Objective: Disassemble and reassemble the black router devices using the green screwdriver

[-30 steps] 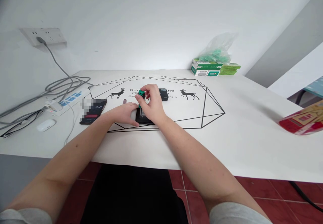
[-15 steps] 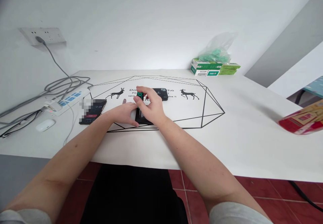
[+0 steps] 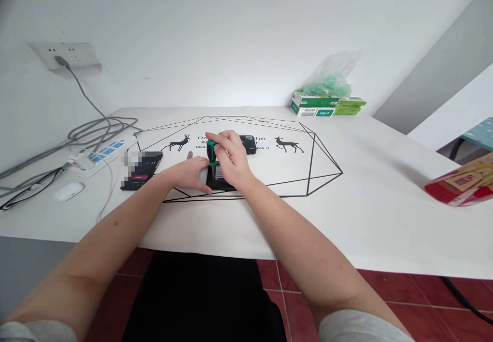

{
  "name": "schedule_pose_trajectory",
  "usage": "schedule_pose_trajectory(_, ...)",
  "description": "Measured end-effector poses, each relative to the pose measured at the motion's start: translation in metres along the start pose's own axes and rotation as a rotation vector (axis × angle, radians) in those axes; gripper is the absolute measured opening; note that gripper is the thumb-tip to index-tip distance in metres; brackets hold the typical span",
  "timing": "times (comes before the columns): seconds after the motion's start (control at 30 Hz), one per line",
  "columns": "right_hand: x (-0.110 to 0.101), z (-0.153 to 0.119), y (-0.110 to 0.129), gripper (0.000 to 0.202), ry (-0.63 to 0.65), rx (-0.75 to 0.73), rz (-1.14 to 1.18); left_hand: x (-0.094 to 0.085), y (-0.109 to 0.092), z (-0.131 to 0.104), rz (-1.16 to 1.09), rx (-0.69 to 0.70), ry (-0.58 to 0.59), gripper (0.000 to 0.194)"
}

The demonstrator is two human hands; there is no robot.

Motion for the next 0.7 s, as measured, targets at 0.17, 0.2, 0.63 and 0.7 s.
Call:
schedule_pose_trajectory(0.17, 0.002, 0.003, -0.003, 0.028, -0.001, 0.074, 0.03, -0.001, 0.0, -0.001, -0.006, 0.006, -0.003, 0.098)
schedule_pose_trajectory(0.2, 0.003, 0.003, -0.004, 0.027, -0.004, 0.096, 0.06, -0.001, 0.0, -0.001, -0.005, 0.009, -0.005, 0.098)
schedule_pose_trajectory(0.63, 0.007, 0.0, 0.0, 0.02, -0.014, 0.255, 0.186, 0.0, -0.001, -0.001, -0.026, 0.03, -0.004, 0.097)
schedule_pose_trajectory(0.7, 0.006, 0.001, 0.003, 0.018, -0.008, 0.211, 0.133, 0.0, -0.001, -0.001, -0.02, 0.027, -0.001, 0.097)
Point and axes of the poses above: each hand's wrist, its own z-axis towards the middle knuckle, its own x-axis out of the palm, y = z × x, the point moved 6 cm from there along z, towards the middle knuckle, and after that the axes turned 1 degree about -x, right-handed, at the moved point
